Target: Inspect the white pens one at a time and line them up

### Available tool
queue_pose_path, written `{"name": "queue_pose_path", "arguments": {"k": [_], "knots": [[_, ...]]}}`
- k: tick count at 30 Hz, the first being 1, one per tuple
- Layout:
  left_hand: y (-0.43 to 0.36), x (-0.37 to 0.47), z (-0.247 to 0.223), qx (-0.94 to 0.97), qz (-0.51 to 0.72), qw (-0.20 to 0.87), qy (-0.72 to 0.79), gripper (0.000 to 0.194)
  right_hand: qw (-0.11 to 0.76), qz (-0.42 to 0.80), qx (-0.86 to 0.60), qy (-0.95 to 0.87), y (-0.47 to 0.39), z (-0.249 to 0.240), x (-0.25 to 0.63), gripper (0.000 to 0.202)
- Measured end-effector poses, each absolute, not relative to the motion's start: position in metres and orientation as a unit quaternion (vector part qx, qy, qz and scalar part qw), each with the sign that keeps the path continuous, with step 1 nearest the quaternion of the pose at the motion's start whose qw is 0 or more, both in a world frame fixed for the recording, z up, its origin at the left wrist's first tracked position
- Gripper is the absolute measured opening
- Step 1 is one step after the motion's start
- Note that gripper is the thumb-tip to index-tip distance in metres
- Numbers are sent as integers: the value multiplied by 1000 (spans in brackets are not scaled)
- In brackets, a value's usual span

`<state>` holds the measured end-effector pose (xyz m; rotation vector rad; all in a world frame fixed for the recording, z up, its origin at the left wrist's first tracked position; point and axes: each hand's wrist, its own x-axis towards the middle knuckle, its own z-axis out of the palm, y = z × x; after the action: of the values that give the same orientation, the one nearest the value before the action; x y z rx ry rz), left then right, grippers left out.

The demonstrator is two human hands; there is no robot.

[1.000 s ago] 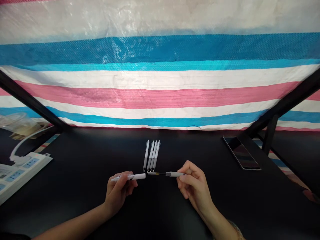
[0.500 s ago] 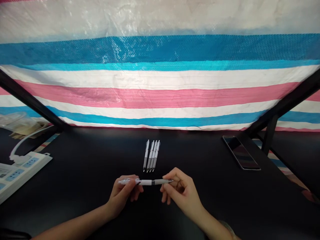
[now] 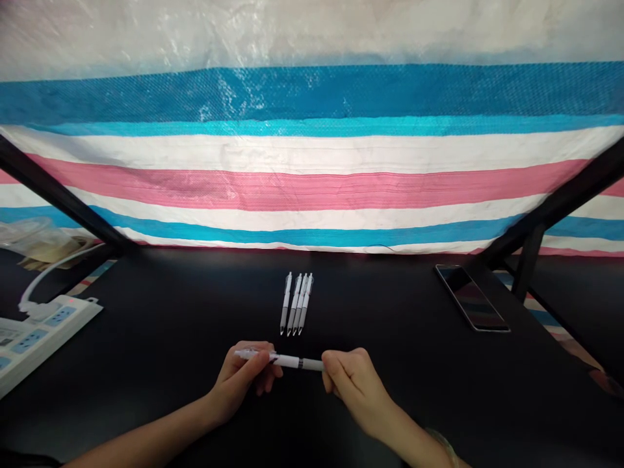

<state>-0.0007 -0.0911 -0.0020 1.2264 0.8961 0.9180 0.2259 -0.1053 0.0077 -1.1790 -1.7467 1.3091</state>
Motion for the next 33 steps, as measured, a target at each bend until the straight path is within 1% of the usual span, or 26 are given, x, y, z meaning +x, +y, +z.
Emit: {"name": "queue_pose_path", "arguments": {"k": [1,2,4,7,9,10,13,16,18,21,24,25,28,31,33], "knots": [[-91,-1,-2,539,406,627,389,46,321,523,-439,-656,-106,8,225,53],[-92,-1,-2,542,413,620,388,46,321,545,-427,-645,-106,8,225,48],[-91,-1,-3,540,433,604,394,47,335,585,-411,-614,-106,8,223,31],[-90,-1,-6,531,449,598,399,46,370,598,-432,-565,-105,8,222,28],[-90,-1,-7,526,450,602,397,46,371,585,-453,-561,-104,7,222,23],[-90,-1,-8,524,450,605,397,46,366,578,-453,-572,-103,6,223,24],[-90,-1,-8,522,447,609,395,46,346,564,-433,-612,-102,5,224,34],[-92,0,-7,526,445,608,395,46,356,569,-435,-601,-103,5,223,25],[-92,0,-8,521,448,609,397,46,370,563,-454,-583,-104,6,223,25],[-92,0,-9,508,453,615,398,45,364,517,-466,-619,-104,9,224,21],[-91,-1,-9,516,448,618,389,46,342,493,-436,-671,-103,13,225,36],[-91,-1,-9,521,445,617,387,46,338,500,-426,-674,-103,14,225,37],[-91,-2,-10,521,449,615,387,45,340,511,-435,-659,-103,14,224,25],[-91,-2,-11,516,452,618,385,45,336,458,-453,-687,-104,12,223,20],[-92,-2,-12,515,449,621,384,46,320,424,-445,-721,-104,12,223,25]]}}
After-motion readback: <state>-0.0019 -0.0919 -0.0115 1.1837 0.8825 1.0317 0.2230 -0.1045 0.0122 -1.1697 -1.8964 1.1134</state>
